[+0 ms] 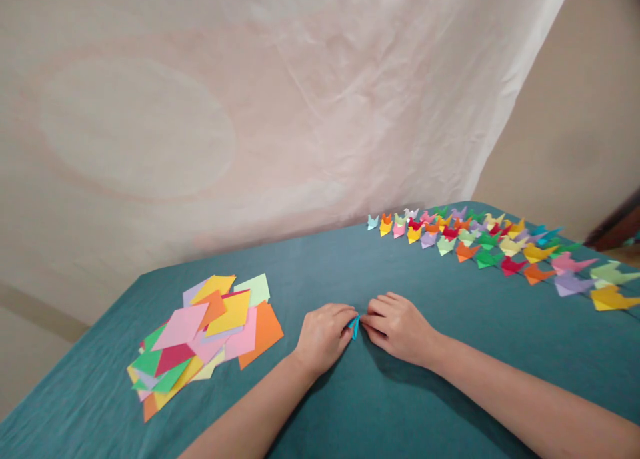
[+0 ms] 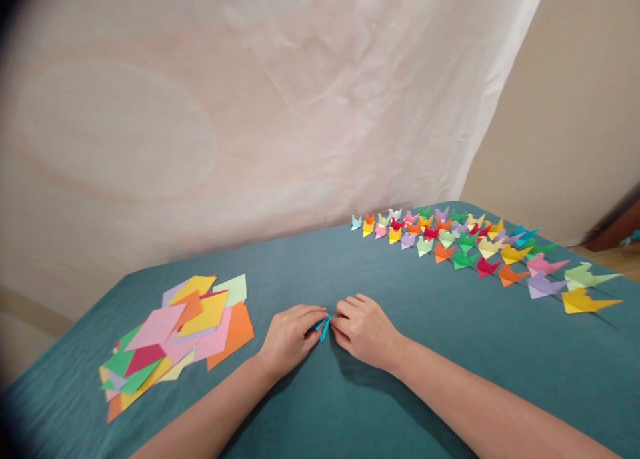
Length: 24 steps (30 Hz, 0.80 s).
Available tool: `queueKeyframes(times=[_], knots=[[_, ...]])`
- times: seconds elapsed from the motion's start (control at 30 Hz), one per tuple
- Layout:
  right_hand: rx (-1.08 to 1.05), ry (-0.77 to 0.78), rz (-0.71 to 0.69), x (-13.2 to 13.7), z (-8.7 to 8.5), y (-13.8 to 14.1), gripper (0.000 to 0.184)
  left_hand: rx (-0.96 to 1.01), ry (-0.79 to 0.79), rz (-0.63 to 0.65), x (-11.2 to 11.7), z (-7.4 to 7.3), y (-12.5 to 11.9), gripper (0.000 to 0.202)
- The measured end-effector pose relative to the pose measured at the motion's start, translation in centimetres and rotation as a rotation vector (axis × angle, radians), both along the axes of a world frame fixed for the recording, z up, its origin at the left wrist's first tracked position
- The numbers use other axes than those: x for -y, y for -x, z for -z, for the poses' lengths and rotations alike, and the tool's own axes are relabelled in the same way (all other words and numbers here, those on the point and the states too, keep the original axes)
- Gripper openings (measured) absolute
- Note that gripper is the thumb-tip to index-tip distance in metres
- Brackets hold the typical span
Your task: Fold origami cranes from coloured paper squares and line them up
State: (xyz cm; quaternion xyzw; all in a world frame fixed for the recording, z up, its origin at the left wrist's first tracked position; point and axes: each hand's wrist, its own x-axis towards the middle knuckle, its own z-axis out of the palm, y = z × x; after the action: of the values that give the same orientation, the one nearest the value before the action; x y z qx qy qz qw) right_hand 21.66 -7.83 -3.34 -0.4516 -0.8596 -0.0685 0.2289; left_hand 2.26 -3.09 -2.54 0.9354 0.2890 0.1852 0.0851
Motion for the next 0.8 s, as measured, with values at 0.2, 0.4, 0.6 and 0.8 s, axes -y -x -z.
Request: queueKeyframes(times=[0.2, 0.4, 0.6, 0.8], knots=[[0.074, -0.016, -0.04, 0.32, -0.47, 0.22, 0.016, 0.008, 0.047, 0.044, -0.07, -0.17, 0.07, 0.031], [0.155, -0.006, -0.004, 0.42, -0.76, 0.44, 0.016, 0.01, 0.05, 0.068, 0.04, -0.5, 0.22, 0.036], [0.184, -0.024, 0.058, 0.43, -0.97, 0.53, 0.012, -0.014, 0.035, 0.049, 0.16, -0.42, 0.2, 0.036], [0.184, -0.004, 0.082, 0.51, -1.0, 0.49, 0.011, -0.109, 0.036, 0.067, 0.51, -0.69, 0.27, 0.045]])
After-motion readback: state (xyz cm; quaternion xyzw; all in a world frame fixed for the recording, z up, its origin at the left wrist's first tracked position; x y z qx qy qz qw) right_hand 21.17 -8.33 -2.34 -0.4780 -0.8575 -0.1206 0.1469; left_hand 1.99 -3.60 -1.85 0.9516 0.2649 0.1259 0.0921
